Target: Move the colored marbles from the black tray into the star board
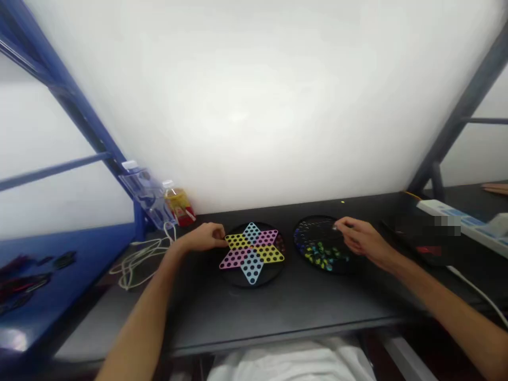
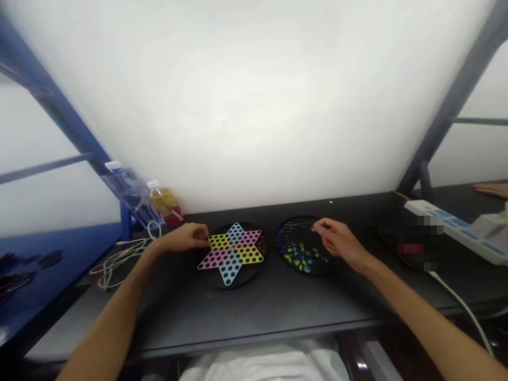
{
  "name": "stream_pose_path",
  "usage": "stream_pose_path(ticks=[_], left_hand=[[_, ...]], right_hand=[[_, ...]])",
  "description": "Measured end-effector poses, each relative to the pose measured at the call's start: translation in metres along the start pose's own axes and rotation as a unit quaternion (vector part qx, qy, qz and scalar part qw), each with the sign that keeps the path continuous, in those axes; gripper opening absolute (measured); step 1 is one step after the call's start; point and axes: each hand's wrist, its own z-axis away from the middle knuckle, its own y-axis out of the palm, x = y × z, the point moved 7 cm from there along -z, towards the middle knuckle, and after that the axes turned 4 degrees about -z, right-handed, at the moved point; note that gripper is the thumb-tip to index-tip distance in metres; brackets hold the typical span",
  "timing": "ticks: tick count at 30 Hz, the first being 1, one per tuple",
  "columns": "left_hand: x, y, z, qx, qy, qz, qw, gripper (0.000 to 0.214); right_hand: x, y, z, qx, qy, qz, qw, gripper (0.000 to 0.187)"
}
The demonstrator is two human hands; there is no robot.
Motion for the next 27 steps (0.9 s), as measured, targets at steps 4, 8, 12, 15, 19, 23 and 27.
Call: stream_pose_path(ticks=[4, 8, 12, 15, 19, 23, 27], left_hand=[[-0.001, 0.006, 0.003, 0.028, -0.009, -0.024, 0.999, 0.022], [-0.005, 0.007, 0.002, 0.016, 0.016, -0.039, 0.999, 0.013], [-0.013, 0.009, -0.003, -0.02, 0.061, -0.036, 0.997, 0.018], [-0.017, 0.012, -0.013, -0.078, 0.084, -0.021, 0.993, 0.026], [-0.018, 0.017, -0.03, -0.153, 0.093, 0.002, 0.984, 0.033], [-0.016, 0.024, -0.048, -0.162, 0.091, 0.061, 0.981, 0.035], [-0.013, 0.028, -0.054, -0.171, 0.074, 0.093, 0.978, 0.037]], right_hand=[[0.003, 0.007, -0.031, 0.009, -0.001, -0.253, 0.967, 0.021], [0.01, 0.018, -0.056, 0.018, 0.003, -0.366, 0.93, 0.015], [0.01, 0.037, -0.075, 0.03, 0.014, -0.403, 0.915, 0.024], [0.003, 0.056, -0.085, 0.035, 0.037, -0.415, 0.908, 0.033], [-0.008, 0.083, -0.092, 0.019, 0.079, -0.406, 0.91, 0.038], [-0.014, 0.108, -0.094, -0.001, 0.111, -0.379, 0.919, 0.037], [-0.018, 0.132, -0.095, -0.01, 0.121, -0.336, 0.934, 0.036]])
